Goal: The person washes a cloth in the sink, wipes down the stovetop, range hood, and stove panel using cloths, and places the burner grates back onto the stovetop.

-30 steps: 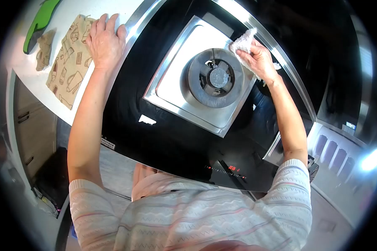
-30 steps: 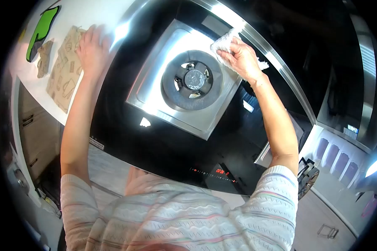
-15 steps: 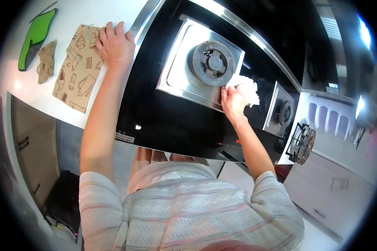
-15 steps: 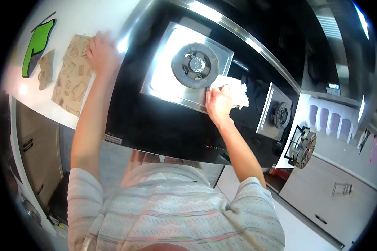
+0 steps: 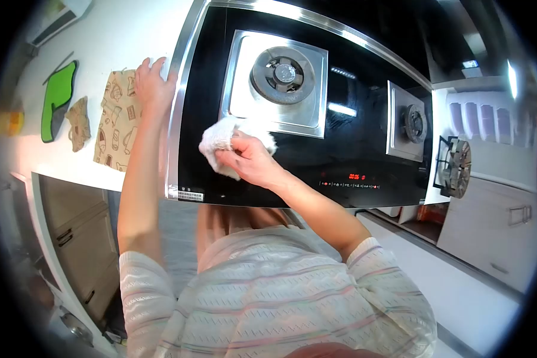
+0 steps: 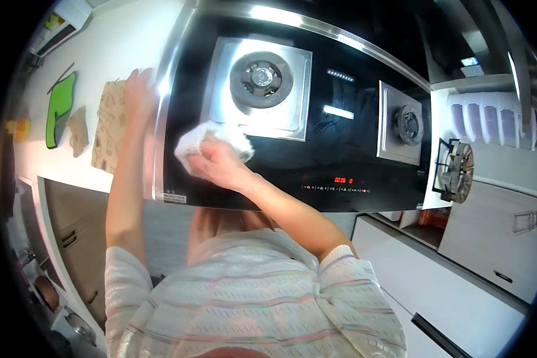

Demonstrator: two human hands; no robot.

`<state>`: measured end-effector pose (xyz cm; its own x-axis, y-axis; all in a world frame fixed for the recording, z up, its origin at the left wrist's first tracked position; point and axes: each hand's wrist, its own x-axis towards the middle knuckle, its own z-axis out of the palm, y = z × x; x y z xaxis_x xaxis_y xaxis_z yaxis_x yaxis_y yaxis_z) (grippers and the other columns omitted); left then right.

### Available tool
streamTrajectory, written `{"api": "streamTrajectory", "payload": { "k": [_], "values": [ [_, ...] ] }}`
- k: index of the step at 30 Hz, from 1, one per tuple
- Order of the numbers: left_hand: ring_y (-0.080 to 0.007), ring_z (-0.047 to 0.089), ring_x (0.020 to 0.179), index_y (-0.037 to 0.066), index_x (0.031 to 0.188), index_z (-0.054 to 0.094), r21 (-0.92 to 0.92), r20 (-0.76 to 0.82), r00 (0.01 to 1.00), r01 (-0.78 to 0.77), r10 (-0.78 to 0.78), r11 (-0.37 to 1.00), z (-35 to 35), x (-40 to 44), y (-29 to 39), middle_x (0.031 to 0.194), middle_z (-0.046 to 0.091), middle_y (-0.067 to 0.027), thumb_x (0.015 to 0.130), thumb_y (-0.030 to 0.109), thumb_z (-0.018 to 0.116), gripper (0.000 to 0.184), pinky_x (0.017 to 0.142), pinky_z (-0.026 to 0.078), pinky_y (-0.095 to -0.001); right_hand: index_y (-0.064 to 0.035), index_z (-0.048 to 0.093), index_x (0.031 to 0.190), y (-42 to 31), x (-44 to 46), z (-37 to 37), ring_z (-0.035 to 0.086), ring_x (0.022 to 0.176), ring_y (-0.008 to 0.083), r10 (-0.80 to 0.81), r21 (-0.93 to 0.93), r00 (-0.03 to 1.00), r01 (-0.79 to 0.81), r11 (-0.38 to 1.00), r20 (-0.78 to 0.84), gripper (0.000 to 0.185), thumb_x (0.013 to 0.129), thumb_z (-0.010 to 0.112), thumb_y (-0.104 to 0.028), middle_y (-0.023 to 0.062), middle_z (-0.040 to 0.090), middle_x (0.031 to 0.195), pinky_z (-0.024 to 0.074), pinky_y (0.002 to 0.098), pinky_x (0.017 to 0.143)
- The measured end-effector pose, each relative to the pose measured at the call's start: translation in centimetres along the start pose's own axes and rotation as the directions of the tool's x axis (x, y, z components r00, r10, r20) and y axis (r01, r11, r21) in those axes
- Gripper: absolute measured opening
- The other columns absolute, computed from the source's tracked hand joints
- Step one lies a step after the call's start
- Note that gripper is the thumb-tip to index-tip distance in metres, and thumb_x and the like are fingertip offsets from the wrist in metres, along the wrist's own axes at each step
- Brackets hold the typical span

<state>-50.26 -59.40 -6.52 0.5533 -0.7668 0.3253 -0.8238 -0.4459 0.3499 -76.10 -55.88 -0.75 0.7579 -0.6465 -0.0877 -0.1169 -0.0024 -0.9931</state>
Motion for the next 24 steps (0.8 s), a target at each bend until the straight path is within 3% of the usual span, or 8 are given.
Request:
{"api": "streamTrajectory", "payload": {
  "k": [3,5,7,10,13,15,18,24],
  "values": [
    [-0.0236,0.046,0.117,0.011,0.117,0.058,-0.650,0.447,0.875,0.173,0.188,0.740,-7.8,-1.6,3.9,0.125,0.051,-0.0097,0.082,0.032,0.060,0.041,0.100,0.034,-0.0340,0.0004,0.064,0.099,-3.5,-0.7,-1.3,0.056,0.083,0.0087,0.151,0.550,0.969,-0.235,0.802,0.193,0.022,0.082,0.055,-0.009,0.0022,0.063,0.091,0.0456,0.0245,0.074],
    [-0.0176,0.047,0.117,0.005,0.117,0.058,-0.765,0.643,0.571,0.498,0.510,0.408,-10.2,-3.7,5.5,0.121,0.054,-0.0058,0.084,0.036,0.059,0.045,0.100,0.034,-0.0319,0.0011,0.064,0.099,-4.5,-0.9,-3.0,0.056,0.083,0.0089,0.148,0.601,0.955,-0.279,0.749,0.258,0.022,0.080,0.055,-0.007,0.0031,0.063,0.090,0.0455,0.0244,0.074],
    [-0.0149,0.057,0.097,0.005,0.109,0.062,-0.542,0.824,0.389,0.755,0.413,0.369,-11.2,-5.9,6.6,0.103,0.063,-0.0055,0.079,0.021,0.069,0.034,0.086,0.044,-0.0254,0.0015,0.064,0.098,-2.9,-0.8,-4.0,0.056,0.078,0.0075,0.158,0.573,0.965,-0.253,0.779,0.210,0.022,0.080,0.054,-0.006,0.0018,0.063,0.084,0.0459,0.0229,0.070],
    [-0.0100,0.056,0.086,0.004,0.103,0.062,-0.519,0.850,0.459,0.644,0.258,0.563,-10.0,-6.3,7.7,0.095,0.063,-0.0035,0.073,0.012,0.072,0.033,0.076,0.047,-0.0224,0.0010,0.063,0.102,-0.5,-1.4,-6.5,0.052,0.080,0.0047,0.278,0.215,0.947,-0.308,0.927,0.160,0.020,0.088,0.053,-0.009,0.0003,0.062,0.085,0.0441,0.0214,0.071],
    [-0.0157,0.056,0.095,0.004,0.110,0.058,-0.683,0.560,0.802,0.304,0.208,0.664,-8.5,-5.5,9.3,0.105,0.060,-0.0074,0.073,0.012,0.071,0.040,0.080,0.046,-0.0274,-0.0021,0.062,0.104,1.3,-3.0,-10.8,0.064,0.082,0.0214,0.175,-0.130,0.978,-0.190,0.973,-0.116,0.025,0.083,0.056,-0.014,0.0128,0.066,0.092,0.0482,0.0293,0.075],
    [-0.0343,0.042,0.114,0.008,0.118,0.052,-0.065,0.233,0.913,-0.329,0.335,0.942,-7.8,-5.8,10.9,0.121,0.048,-0.0170,0.073,0.016,0.067,0.048,0.095,0.034,-0.0436,-0.0033,0.062,0.102,1.3,-2.7,-15.2,0.063,0.084,0.0255,0.014,-0.382,0.943,-0.149,0.912,-0.334,0.022,0.082,0.060,-0.011,0.0132,0.065,0.092,0.0496,0.0328,0.073],
    [-0.0367,0.037,0.121,0.010,0.117,0.054,-0.235,0.273,0.843,-0.409,0.464,0.882,-4.5,-8.9,11.9,0.128,0.044,-0.0163,0.076,0.016,0.063,0.043,0.098,0.030,-0.0471,-0.0077,0.061,0.103,2.6,-0.6,-21.5,0.056,0.099,0.0278,-0.355,-0.822,0.895,-0.024,0.570,-0.272,0.024,0.079,0.059,-0.011,0.0104,0.060,0.105,0.0434,0.0371,0.085],
    [-0.0378,0.023,0.131,0.009,0.119,0.053,-0.134,0.461,0.747,-0.475,0.479,0.870,-2.3,-9.4,13.0,0.140,0.031,-0.0167,0.081,0.028,0.058,0.042,0.102,0.020,-0.0526,-0.0137,0.041,0.131,6.4,1.6,-23.2,0.020,0.134,0.0262,-0.172,-0.963,0.969,-0.136,0.231,-0.178,0.045,0.088,0.049,-0.023,0.0067,0.031,0.141,0.0162,0.0555,0.103]
  ]
}}
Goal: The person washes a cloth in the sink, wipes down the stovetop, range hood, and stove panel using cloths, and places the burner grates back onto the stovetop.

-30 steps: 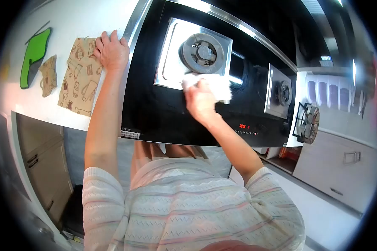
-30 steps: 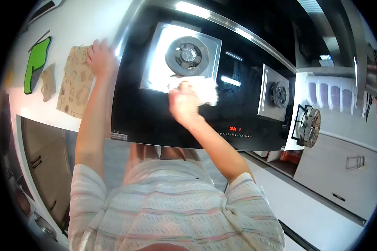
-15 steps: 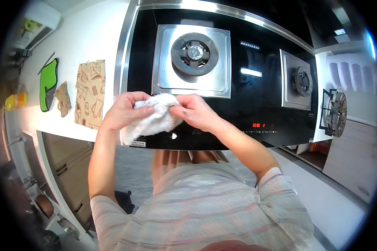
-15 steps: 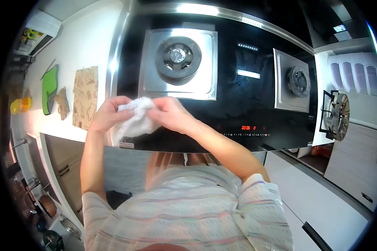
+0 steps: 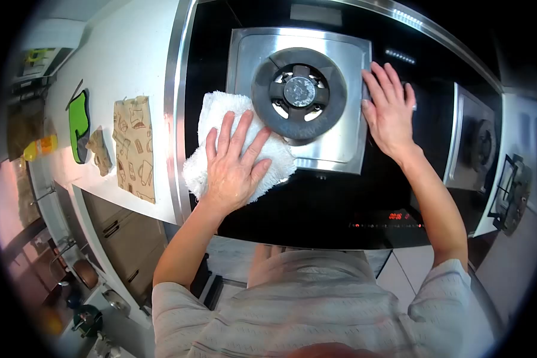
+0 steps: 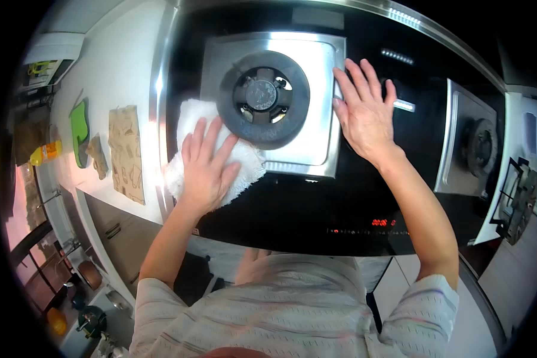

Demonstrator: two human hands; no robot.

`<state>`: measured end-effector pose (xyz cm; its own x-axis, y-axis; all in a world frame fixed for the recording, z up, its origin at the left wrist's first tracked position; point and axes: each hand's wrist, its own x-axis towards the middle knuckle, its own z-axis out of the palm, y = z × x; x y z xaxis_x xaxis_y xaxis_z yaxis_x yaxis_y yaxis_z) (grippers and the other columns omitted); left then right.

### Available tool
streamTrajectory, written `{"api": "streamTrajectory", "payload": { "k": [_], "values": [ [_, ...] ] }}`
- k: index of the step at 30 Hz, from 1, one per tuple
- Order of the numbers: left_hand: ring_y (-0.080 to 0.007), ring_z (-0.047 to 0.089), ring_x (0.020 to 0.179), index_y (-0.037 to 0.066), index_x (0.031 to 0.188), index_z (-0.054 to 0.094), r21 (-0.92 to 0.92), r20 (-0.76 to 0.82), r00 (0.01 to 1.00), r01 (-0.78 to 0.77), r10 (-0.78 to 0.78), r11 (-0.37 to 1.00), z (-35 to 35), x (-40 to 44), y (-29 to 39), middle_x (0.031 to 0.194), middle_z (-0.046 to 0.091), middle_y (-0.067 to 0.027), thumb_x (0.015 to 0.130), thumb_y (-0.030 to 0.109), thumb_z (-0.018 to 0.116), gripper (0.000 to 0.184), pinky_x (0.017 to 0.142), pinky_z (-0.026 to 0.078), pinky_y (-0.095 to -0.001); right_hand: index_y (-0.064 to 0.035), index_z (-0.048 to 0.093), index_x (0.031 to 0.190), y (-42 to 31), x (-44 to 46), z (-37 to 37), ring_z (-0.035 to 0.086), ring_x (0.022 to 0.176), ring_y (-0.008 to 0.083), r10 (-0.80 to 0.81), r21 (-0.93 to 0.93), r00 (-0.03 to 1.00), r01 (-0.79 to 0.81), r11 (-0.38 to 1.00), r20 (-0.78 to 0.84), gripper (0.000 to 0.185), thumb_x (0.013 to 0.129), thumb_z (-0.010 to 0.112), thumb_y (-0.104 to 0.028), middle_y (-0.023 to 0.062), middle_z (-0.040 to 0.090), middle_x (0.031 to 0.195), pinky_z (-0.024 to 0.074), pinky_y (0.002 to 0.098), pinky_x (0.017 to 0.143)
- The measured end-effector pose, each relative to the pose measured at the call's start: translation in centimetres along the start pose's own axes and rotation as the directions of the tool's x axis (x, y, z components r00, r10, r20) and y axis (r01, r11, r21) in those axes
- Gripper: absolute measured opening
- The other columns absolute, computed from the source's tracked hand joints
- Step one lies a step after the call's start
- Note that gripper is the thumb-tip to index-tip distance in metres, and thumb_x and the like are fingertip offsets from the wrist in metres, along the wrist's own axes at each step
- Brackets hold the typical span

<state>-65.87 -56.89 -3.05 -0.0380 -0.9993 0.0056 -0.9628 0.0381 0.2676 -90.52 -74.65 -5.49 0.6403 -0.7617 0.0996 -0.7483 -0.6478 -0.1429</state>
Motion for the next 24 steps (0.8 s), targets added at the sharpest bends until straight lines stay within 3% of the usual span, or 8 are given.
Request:
{"api": "streamTrajectory", "payload": {
  "k": [10,16,24],
  "values": [
    [-0.0410,0.020,0.131,0.014,0.119,0.055,0.043,0.058,0.998,-0.030,0.028,0.999,0.0,4.0,-1.8,0.141,0.029,-0.0172,0.080,0.031,0.060,0.042,0.100,0.018,-0.0581,-0.0147,0.041,0.132,0.0,0.3,0.0,0.020,0.134,0.0257,0.046,0.000,0.998,-0.046,0.999,0.038,0.044,0.089,0.046,-0.025,0.0060,0.030,0.141,0.0123,0.0540,0.106],
    [-0.0422,0.018,0.132,0.018,0.120,0.055,-0.020,0.099,0.995,-0.015,0.016,1.000,-0.2,2.7,0.2,0.139,0.030,-0.0169,0.081,0.037,0.060,0.044,0.098,0.016,-0.0621,-0.0149,0.042,0.131,-0.1,0.3,-0.1,0.020,0.135,0.0252,0.058,-0.008,0.998,-0.058,0.998,0.037,0.044,0.088,0.047,-0.024,0.0057,0.032,0.141,0.0125,0.0542,0.106],
    [-0.0359,0.016,0.135,0.022,0.120,0.058,0.030,0.091,0.996,-0.019,0.017,0.999,0.0,3.9,-1.9,0.143,0.029,-0.0143,0.081,0.045,0.058,0.045,0.103,0.008,-0.0598,-0.0152,0.043,0.130,-0.1,0.3,-0.1,0.021,0.134,0.0249,0.061,0.004,0.998,-0.062,0.998,0.025,0.044,0.087,0.049,-0.024,0.0056,0.032,0.140,0.0125,0.0539,0.106]
  ]
}}
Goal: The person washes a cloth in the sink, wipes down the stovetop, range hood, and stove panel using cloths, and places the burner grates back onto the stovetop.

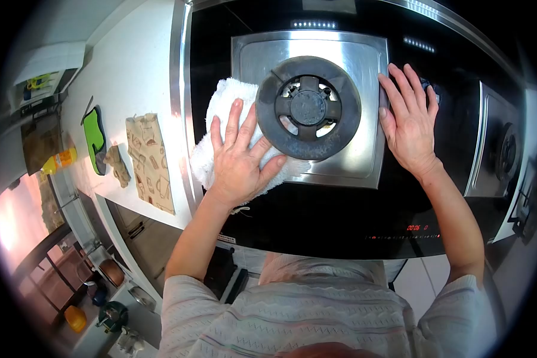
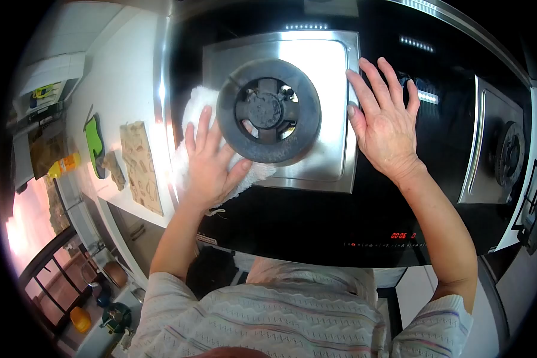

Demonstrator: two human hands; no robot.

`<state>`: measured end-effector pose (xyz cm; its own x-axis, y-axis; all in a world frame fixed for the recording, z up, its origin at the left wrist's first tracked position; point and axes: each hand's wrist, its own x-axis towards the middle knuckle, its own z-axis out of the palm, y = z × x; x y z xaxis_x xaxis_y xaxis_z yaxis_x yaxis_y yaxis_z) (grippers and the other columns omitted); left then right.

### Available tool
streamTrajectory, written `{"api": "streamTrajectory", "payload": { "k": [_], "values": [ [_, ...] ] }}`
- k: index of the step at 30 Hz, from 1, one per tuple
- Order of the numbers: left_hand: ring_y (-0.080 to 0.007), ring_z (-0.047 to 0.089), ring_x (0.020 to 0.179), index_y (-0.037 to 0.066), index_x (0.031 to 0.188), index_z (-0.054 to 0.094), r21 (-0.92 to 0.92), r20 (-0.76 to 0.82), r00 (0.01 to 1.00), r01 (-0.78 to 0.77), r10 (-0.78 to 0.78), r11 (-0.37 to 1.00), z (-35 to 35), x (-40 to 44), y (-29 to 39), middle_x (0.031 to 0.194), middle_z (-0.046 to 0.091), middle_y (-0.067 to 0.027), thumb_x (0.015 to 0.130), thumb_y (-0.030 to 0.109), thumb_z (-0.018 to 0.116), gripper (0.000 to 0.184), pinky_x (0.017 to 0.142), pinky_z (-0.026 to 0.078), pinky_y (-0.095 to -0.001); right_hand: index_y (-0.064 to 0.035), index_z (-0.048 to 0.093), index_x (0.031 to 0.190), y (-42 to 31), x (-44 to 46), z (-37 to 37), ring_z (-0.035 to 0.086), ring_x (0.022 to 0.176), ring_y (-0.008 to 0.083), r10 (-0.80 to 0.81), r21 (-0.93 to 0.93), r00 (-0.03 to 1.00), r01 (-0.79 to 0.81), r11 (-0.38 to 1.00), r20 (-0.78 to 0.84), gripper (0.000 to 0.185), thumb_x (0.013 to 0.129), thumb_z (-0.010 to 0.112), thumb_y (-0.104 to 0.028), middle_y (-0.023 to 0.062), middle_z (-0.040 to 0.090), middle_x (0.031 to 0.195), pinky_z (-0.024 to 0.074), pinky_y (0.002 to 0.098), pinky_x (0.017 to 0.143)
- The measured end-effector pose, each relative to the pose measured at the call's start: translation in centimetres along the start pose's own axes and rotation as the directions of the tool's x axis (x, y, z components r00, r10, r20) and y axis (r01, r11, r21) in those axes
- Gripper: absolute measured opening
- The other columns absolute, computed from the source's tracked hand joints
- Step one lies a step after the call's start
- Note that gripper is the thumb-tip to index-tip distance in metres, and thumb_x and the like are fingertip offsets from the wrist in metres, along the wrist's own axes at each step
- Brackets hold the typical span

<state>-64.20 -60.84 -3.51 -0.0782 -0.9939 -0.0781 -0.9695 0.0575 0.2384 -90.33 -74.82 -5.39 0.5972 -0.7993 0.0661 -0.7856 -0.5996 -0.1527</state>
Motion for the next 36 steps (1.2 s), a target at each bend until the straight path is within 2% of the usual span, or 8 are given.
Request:
{"api": "streamTrajectory", "payload": {
  "k": [6,18,22,27,29,31,34,36],
  "values": [
    [-0.0341,0.015,0.136,0.022,0.119,0.057,0.040,0.011,1.000,-0.010,0.010,0.999,-0.5,0.5,-1.0,0.145,0.026,-0.0117,0.083,0.041,0.055,0.041,0.105,0.008,-0.0576,-0.0127,0.043,0.130,0.0,0.0,-0.3,0.022,0.135,0.0258,0.000,0.015,1.000,0.000,1.000,0.023,0.043,0.088,0.044,-0.022,0.0072,0.034,0.140,0.0110,0.0511,0.107],
    [-0.0278,0.012,0.137,0.027,0.121,0.056,0.177,0.155,0.972,-0.206,0.179,0.962,-2.1,7.7,-4.8,0.147,0.023,-0.0023,0.080,0.028,0.057,0.041,0.108,0.008,-0.0572,-0.0113,0.045,0.128,-0.2,0.4,-0.2,0.022,0.134,0.0274,-0.006,0.056,1.000,0.005,0.998,0.002,0.045,0.084,0.053,-0.016,0.0078,0.034,0.139,0.0112,0.0522,0.106],
    [-0.0287,0.015,0.137,0.032,0.130,0.047,0.189,0.038,0.934,-0.355,0.354,0.916,-1.7,11.2,-5.8,0.147,0.022,-0.0028,0.089,0.042,0.044,0.042,0.108,0.010,-0.0569,-0.0109,0.045,0.128,-0.4,0.5,-0.4,0.023,0.134,0.0282,-0.002,0.040,1.000,0.002,0.999,0.009,0.044,0.084,0.050,-0.016,0.0088,0.035,0.139,0.0113,0.0515,0.106],
    [-0.0267,0.018,0.136,0.041,0.129,0.043,0.223,-0.192,0.927,-0.280,0.323,0.934,0.3,16.3,-7.1,0.145,0.028,-0.0021,0.094,0.040,0.037,0.036,0.108,0.013,-0.0569,-0.0119,0.044,0.129,-0.5,0.5,-0.2,0.022,0.134,0.0271,0.002,0.003,1.000,-0.002,1.000,0.016,0.044,0.087,0.045,-0.020,0.0078,0.034,0.140,0.0112,0.0503,0.107],
    [-0.0316,0.045,0.119,0.012,0.119,0.055,0.385,-0.570,0.677,-0.281,0.466,0.879,1.0,18.4,-8.4,0.124,0.050,-0.0169,0.095,0.034,0.030,0.041,0.098,0.030,-0.0542,-0.0134,0.045,0.130,-0.3,0.4,0.2,0.022,0.135,0.0265,-0.010,-0.009,1.000,0.009,1.000,-0.010,0.042,0.090,0.041,-0.026,0.0068,0.034,0.140,0.0107,0.0503,0.107],
    [-0.0287,0.023,0.134,0.022,0.127,0.049,0.332,-0.348,0.916,-0.078,0.199,0.940,0.4,17.9,-7.6,0.141,0.035,-0.0072,0.093,0.034,0.031,0.040,0.108,0.011,-0.0523,-0.0140,0.045,0.130,-0.3,0.3,0.2,0.022,0.135,0.0260,-0.010,-0.009,1.000,0.010,1.000,-0.014,0.042,0.091,0.039,-0.030,0.0064,0.034,0.141,0.0107,0.0502,0.107],
    [-0.0295,0.028,0.132,0.020,0.125,0.051,0.024,-0.242,0.953,-0.180,0.181,0.983,-1.4,17.9,-9.7,0.138,0.038,-0.0073,0.090,0.031,0.036,0.039,0.106,0.017,-0.0522,-0.0141,0.045,0.130,-0.2,0.3,0.2,0.022,0.135,0.0253,-0.019,-0.020,1.000,0.019,1.000,-0.023,0.044,0.092,0.037,-0.035,0.0056,0.035,0.141,0.0112,0.0490,0.108],
    [-0.0291,0.028,0.132,0.020,0.124,0.052,0.049,-0.234,0.967,-0.095,0.104,0.994,-1.6,16.8,-10.7,0.138,0.039,-0.0070,0.088,0.030,0.038,0.039,0.105,0.019,-0.0523,-0.0142,0.045,0.130,0.1,0.2,0.3,0.023,0.135,0.0250,-0.028,-0.036,0.999,0.027,0.999,-0.034,0.045,0.093,0.036,-0.037,0.0055,0.036,0.140,0.0117,0.0483,0.108]
  ]
}}
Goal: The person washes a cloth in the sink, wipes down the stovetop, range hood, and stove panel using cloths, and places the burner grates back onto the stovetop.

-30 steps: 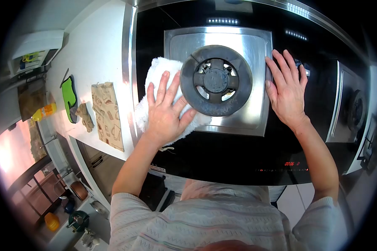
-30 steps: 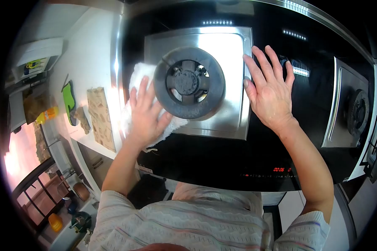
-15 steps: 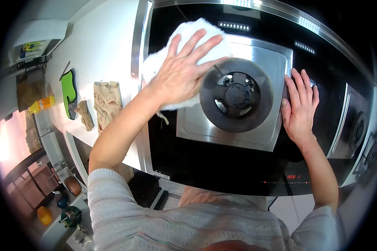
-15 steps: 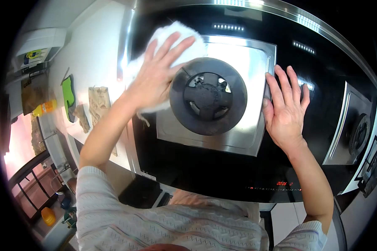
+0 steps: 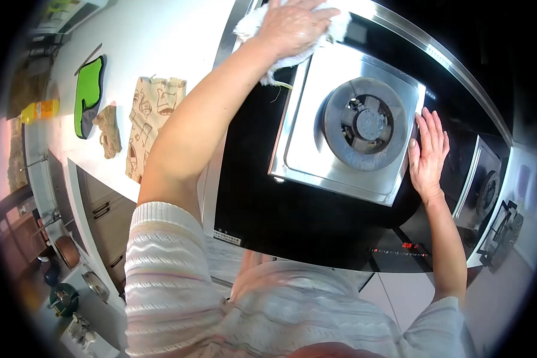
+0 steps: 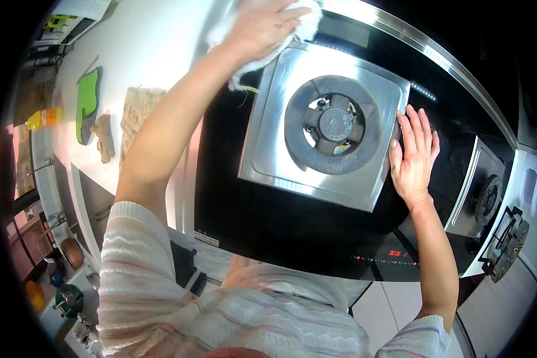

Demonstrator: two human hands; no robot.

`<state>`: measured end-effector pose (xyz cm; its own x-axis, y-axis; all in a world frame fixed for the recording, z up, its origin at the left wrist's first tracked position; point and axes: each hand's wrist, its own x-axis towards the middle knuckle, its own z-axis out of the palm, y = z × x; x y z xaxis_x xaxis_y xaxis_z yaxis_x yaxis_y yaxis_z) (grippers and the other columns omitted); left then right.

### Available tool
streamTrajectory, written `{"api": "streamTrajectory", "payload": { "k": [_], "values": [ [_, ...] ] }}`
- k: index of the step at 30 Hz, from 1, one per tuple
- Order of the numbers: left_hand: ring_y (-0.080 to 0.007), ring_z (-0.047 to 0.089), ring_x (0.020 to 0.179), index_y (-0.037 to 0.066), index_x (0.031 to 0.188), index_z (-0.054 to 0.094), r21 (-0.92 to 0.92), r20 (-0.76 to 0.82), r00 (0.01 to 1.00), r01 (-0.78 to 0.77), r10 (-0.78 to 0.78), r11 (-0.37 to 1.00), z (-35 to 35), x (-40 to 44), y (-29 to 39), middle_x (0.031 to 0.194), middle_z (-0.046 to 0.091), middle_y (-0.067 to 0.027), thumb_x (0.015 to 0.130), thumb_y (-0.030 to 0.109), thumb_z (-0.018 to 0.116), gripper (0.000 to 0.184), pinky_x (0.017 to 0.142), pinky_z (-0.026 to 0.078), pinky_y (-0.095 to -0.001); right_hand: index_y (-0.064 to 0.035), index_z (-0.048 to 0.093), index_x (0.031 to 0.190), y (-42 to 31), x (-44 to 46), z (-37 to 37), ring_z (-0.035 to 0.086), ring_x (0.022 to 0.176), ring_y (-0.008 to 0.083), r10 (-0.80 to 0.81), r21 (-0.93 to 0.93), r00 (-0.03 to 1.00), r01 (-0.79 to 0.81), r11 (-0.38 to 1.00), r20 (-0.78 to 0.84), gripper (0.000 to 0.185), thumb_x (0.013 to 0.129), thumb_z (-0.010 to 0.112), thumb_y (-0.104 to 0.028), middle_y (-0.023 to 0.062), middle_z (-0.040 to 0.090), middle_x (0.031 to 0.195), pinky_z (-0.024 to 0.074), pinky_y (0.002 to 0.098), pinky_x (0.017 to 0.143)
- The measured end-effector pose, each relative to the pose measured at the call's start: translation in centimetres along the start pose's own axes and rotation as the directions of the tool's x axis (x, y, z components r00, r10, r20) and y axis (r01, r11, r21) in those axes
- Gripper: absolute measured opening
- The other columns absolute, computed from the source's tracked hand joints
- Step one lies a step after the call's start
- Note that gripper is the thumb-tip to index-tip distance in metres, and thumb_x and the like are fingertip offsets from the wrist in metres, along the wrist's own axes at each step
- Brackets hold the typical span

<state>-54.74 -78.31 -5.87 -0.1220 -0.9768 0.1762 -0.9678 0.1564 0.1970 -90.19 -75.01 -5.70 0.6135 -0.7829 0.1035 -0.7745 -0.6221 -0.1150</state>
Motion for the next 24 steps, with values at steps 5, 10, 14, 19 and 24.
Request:
{"api": "streamTrajectory", "payload": {
  "k": [5,10,14,19,24],
  "values": [
    [-0.0292,0.028,0.131,0.015,0.122,0.052,0.028,-0.052,0.988,0.149,-0.148,0.988,-0.2,-3.2,0.0,0.137,0.039,-0.0079,0.089,0.026,0.040,0.037,0.103,0.024,-0.0542,-0.0146,0.043,0.131,-0.1,-0.1,0.3,0.024,0.134,0.0237,-0.016,-0.011,0.999,0.016,1.000,-0.033,0.044,0.091,0.039,-0.033,0.0050,0.036,0.140,0.0134,0.0480,0.107],
    [-0.0285,0.027,0.132,0.024,0.127,0.048,0.096,-0.135,0.978,0.172,-0.159,0.980,0.1,-8.4,2.3,0.139,0.037,-0.0053,0.091,0.028,0.042,0.037,0.105,0.020,-0.0543,-0.0170,0.041,0.132,0.1,-0.2,0.7,0.023,0.135,0.0216,-0.019,-0.057,0.998,0.016,0.998,-0.054,0.044,0.090,0.041,-0.030,0.0033,0.035,0.140,0.0144,0.0479,0.107],
    [-0.0275,0.031,0.129,0.019,0.126,0.049,0.094,-0.217,0.963,0.183,-0.159,0.979,0.1,-13.6,5.7,0.136,0.042,-0.0041,0.089,0.023,0.047,0.038,0.102,0.024,-0.0530,-0.0183,0.040,0.133,0.3,-0.3,1.1,0.023,0.134,0.0206,-0.023,-0.068,0.997,0.018,0.998,-0.073,0.044,0.090,0.041,-0.030,0.0021,0.035,0.140,0.0146,0.0478,0.107],
    [-0.0282,0.031,0.129,0.014,0.125,0.049,0.014,-0.171,0.951,0.264,-0.258,0.964,-1.5,-20.6,10.7,0.135,0.043,-0.0057,0.086,0.018,0.050,0.039,0.101,0.025,-0.0523,-0.0197,0.040,0.133,0.7,-0.5,1.8,0.024,0.134,0.0205,-0.034,-0.064,0.993,0.026,0.998,-0.114,0.044,0.091,0.040,-0.030,0.0014,0.035,0.141,0.0159,0.0491,0.106],
    [-0.0308,0.036,0.127,0.006,0.122,0.050,-0.098,-0.169,0.938,0.288,-0.301,0.953,-1.6,-27.7,16.9,0.134,0.042,-0.0110,0.080,0.007,0.056,0.043,0.100,0.030,-0.0481,-0.0206,0.039,0.133,0.6,-0.5,2.0,0.025,0.133,0.0211,-0.030,-0.094,0.992,0.019,0.995,-0.120,0.043,0.091,0.040,-0.032,0.0009,0.035,0.140,0.0188,0.0513,0.105]
  ]
}}
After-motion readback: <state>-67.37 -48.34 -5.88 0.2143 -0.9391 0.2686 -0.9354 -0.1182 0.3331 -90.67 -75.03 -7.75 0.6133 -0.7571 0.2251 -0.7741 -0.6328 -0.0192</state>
